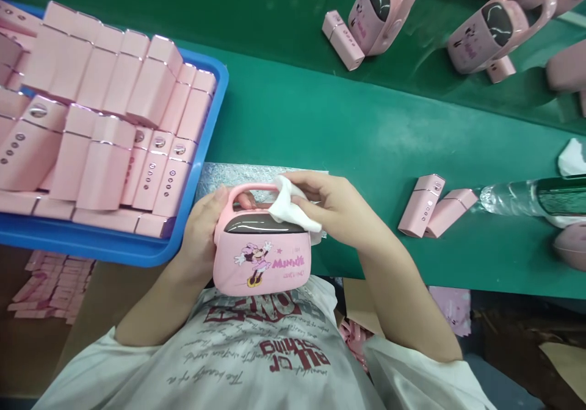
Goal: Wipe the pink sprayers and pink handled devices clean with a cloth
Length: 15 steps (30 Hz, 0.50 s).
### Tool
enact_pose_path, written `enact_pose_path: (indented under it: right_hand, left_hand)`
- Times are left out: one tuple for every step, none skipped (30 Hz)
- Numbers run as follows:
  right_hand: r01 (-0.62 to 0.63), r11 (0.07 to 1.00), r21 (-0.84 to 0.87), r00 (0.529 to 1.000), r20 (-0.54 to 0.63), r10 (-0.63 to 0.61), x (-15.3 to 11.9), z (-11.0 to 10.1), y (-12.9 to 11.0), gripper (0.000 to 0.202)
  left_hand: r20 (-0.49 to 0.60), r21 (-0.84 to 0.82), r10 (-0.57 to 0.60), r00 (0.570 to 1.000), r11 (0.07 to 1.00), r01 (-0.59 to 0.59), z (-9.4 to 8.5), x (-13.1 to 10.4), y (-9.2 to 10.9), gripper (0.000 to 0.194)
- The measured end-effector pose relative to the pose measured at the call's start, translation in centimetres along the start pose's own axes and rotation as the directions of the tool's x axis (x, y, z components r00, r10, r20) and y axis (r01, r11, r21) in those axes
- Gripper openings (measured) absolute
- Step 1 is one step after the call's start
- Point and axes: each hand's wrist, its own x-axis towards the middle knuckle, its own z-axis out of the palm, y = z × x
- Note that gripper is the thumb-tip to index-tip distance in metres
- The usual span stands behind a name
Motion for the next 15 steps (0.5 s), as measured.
enact_pose_path:
  right_hand:
    - [0.007,0.997,-0.081,0.999,0.035,-0.004,0.5,0.0,-0.2,0.025]
    - [0.025,0.985,-0.171,0.999,0.046,-0.018,0.9,0.0,-0.3,0.024]
    - [0.046,0.966,-0.253,0.998,0.047,-0.035,1.3,0.1,-0.4,0.024]
    - [0.058,0.948,-0.314,0.998,0.047,-0.045,1.7,0.2,-0.5,0.024]
    - [0.06,0.936,-0.346,0.998,0.051,-0.045,2.0,0.3,-0.5,0.023]
    - [0.06,0.934,-0.352,0.997,0.058,-0.043,2.2,0.4,-0.4,0.023]
    - [0.06,0.936,-0.347,0.998,0.055,-0.044,2.3,0.5,-0.3,0.023]
    - [0.06,0.938,-0.341,0.998,0.041,-0.049,2.3,0.5,-0.2,0.024]
    - [0.062,0.938,-0.34,0.998,0.014,-0.061,2.2,0.5,-0.1,0.025]
    - [0.065,0.936,-0.346,0.997,-0.024,-0.078,2.1,0.5,0.1,0.026]
    - [0.067,0.93,-0.362,0.993,-0.069,-0.099,1.9,0.5,0.3,0.027]
    - [0.069,0.922,-0.382,0.985,-0.122,-0.124,1.7,0.4,0.4,0.028]
    - [0.068,0.914,-0.401,0.973,-0.176,-0.149,1.5,0.2,0.5,0.028]
    - [0.067,0.905,-0.421,0.959,-0.223,-0.175,1.3,0.0,0.6,0.028]
    - [0.069,0.895,-0.442,0.945,-0.259,-0.201,1.1,-0.2,0.7,0.028]
  left_hand:
    - [-0.01,0.018,0.009,1.0,1.0,-0.009,0.0,0.0,0.0,0.043]
    - [-0.018,0.031,0.014,1.0,0.999,-0.013,0.0,-0.1,0.0,0.043]
    - [-0.023,0.035,0.019,1.0,0.999,-0.018,0.0,0.0,-0.1,0.043]
    - [-0.025,0.031,0.021,0.999,0.999,-0.02,-0.1,0.0,-0.1,0.043]
    - [-0.023,0.019,0.015,1.0,1.0,-0.015,-0.1,0.1,-0.2,0.043]
    - [-0.016,0.001,0.003,1.0,1.0,-0.003,-0.1,0.3,-0.2,0.044]
    - [-0.006,-0.02,-0.01,1.0,1.0,0.01,-0.1,0.4,-0.3,0.044]
    - [0.002,-0.035,-0.008,1.0,0.999,0.008,-0.1,0.6,-0.4,0.044]
    - [0.008,-0.035,0.013,1.0,0.999,-0.013,-0.2,0.8,-0.5,0.044]
    - [0.009,-0.013,0.053,0.999,0.999,-0.053,-0.2,1.0,-0.7,0.044]
    - [0.008,0.027,0.11,0.994,0.994,-0.11,-0.2,1.1,-0.8,0.044]
    - [0.017,0.083,0.173,0.985,0.981,-0.174,-0.3,1.1,-1.0,0.047]
    - [0.042,0.153,0.222,0.974,0.962,-0.226,-0.4,1.1,-1.1,0.053]
    - [0.085,0.229,0.245,0.966,0.939,-0.258,-0.5,1.1,-1.2,0.065]
    - [0.141,0.301,0.24,0.96,0.914,-0.273,-0.6,0.9,-1.2,0.077]
